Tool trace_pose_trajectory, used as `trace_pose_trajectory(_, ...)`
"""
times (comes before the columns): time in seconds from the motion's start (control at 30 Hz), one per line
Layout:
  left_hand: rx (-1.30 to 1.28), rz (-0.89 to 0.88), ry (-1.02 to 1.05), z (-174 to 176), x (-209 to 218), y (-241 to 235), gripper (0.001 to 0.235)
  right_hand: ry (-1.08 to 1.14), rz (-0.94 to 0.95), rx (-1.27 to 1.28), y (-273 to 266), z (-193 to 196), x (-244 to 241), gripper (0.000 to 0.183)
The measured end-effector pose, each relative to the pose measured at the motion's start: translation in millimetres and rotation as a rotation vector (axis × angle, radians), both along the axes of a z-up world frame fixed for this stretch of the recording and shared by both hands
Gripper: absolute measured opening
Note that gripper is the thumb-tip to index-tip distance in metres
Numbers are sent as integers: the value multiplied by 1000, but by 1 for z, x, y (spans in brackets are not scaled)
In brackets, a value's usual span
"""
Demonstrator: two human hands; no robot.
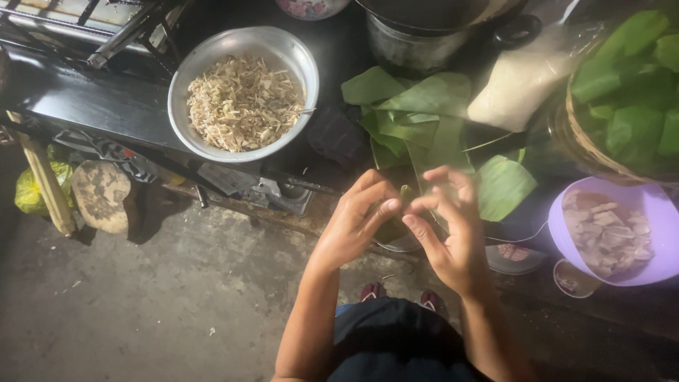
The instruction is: The person scoops food into a leaf using a spoon and then folds the leaf to secure the contents.
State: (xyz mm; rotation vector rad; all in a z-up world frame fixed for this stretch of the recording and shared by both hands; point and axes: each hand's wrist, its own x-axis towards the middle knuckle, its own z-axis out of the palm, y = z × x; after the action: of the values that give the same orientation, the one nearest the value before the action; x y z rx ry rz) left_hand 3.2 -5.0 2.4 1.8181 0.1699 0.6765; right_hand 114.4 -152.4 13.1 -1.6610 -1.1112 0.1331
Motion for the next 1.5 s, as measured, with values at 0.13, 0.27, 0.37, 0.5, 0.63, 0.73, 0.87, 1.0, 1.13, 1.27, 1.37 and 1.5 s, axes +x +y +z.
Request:
trace_pose_trajectory(0.13,-7,91,57,2,2,-3,17,-260,-91,37,-4,11,-5,16)
trace_pose_trajectory(0.27,-6,153,72,2,4,-5,15,-543,-208,-23,-4,17,-12,20)
trace_pose_trajectory(0.37,41,208,51,3,6,-9,12,-568,-212,-35,-2,15,-16,22)
trace_pose_trajectory(0.5,152,293,50,6,8,-16,10,-626,-232,-63,2,12,-19,25)
trace_pose_trajectory(0.63,153,290,58,10,6,-19,10,-618,-265,-74,7,10,-20,25)
trace_pose_trajectory(0.73,142,276,57,10,6,-18,10,-565,-247,-57,8,5,-20,27)
trace_pose_trajectory(0.87,117,215,57,12,2,-14,11,-500,-182,-8,6,-5,-11,28)
trace_pose_trajectory(1.0,110,183,63,14,2,-13,12,-407,-143,7,1,-13,-9,24)
trace_pose_trajectory(1.13,50,184,70,14,2,-14,11,-424,-134,17,-1,-11,-5,25)
trace_pose_trajectory(1.27,51,206,2,10,4,-15,13,-509,-145,19,-1,-9,-5,27)
trace_pose_trajectory(1.37,68,230,-58,6,7,-16,14,-552,-133,26,-1,-11,-3,26)
trace_pose_trajectory(1.5,71,298,-52,5,9,-19,15,-595,-153,60,2,-12,1,24)
